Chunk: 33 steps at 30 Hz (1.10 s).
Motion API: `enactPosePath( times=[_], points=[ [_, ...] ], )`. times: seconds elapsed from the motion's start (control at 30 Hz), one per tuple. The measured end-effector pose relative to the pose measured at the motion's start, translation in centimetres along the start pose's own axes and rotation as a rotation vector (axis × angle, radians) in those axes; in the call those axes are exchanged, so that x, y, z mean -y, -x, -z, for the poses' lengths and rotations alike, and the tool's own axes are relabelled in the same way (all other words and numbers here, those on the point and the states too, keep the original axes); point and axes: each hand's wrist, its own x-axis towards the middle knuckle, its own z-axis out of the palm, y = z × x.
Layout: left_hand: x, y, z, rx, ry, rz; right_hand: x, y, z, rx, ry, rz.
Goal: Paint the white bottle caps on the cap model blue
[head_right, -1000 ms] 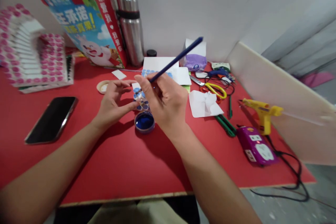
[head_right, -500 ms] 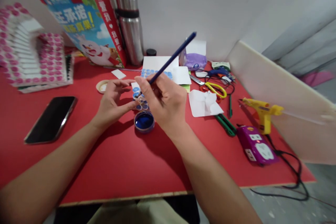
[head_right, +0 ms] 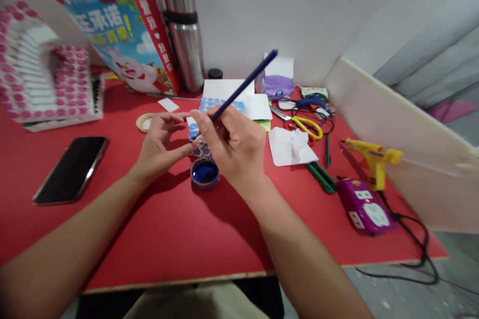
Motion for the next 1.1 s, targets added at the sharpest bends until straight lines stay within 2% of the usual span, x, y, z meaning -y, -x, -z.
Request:
enactPosePath(
  times=[0.23,0.7,1.1],
  points=[
    [-0.1,0.1,0.0,0.006,0.008,0.010,-0.3,-0.1,0.1,-0.056,0.000,0.025],
    [0.1,0.0,0.1,0.006,0.017,0.021,-0.9,0.1,-0.1,-0.069,-0.014,-0.054],
    [0.0,0.1,0.1,0.006,0.020,0.023,-1.6,0.2,-0.3,-0.095,-0.027,-0.010]
  ],
)
